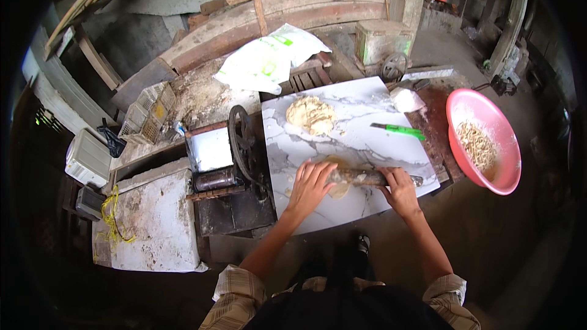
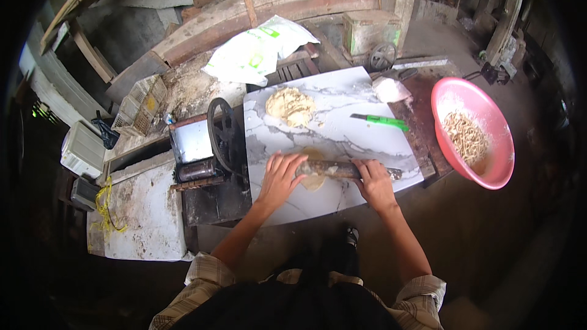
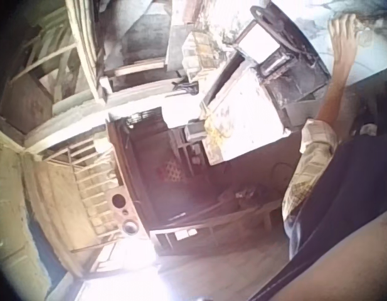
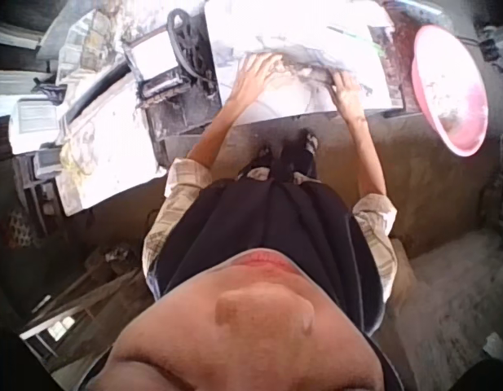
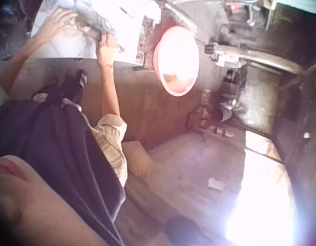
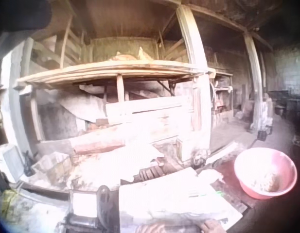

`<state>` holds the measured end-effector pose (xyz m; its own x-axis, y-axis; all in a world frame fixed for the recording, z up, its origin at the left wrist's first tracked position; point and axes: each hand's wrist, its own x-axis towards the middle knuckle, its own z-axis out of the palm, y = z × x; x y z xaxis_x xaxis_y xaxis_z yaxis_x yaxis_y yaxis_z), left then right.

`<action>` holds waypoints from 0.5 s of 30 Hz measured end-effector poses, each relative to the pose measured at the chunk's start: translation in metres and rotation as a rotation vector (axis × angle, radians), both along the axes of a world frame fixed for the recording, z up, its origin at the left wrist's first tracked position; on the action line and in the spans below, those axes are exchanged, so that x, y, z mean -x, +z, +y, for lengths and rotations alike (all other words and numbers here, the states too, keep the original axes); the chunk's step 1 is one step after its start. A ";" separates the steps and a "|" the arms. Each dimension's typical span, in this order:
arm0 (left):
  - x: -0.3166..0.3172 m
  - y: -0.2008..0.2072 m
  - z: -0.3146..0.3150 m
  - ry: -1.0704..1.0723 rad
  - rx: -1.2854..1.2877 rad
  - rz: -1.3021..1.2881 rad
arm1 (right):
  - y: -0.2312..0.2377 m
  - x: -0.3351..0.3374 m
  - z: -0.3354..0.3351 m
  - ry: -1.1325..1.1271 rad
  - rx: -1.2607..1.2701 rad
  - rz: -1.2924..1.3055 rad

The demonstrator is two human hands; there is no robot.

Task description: The person uses a hand-cranked pasta machine to cut dough into noodles, then rolls and cuts more pieces of dough by hand on a marble surface.

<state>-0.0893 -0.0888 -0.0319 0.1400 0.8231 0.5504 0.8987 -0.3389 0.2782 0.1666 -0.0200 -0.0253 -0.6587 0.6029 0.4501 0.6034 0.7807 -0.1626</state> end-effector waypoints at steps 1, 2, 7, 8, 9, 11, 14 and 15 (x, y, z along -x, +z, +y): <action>-0.002 0.021 0.021 -0.016 -0.081 0.026 | 0.016 -0.002 0.009 -0.043 -0.017 0.070; -0.001 0.036 0.038 -0.022 -0.150 0.060 | 0.028 0.001 0.016 -0.076 -0.021 0.146; -0.037 0.030 0.127 -0.009 -0.119 -0.035 | 0.006 0.022 0.066 -0.313 0.122 0.181; -0.041 0.014 0.147 -0.043 -0.076 -0.097 | 0.000 0.030 0.074 -0.359 0.256 0.199; -0.047 -0.005 0.161 -0.049 -0.033 -0.098 | -0.009 0.033 0.084 -0.370 0.270 0.201; -0.058 -0.034 0.175 0.003 0.006 -0.064 | -0.030 0.037 0.098 -0.373 0.283 0.211; -0.069 -0.054 0.186 0.082 0.121 -0.069 | -0.042 0.036 0.112 -0.344 0.316 0.199; -0.072 -0.059 0.189 0.091 0.136 -0.082 | -0.047 0.034 0.117 -0.335 0.318 0.161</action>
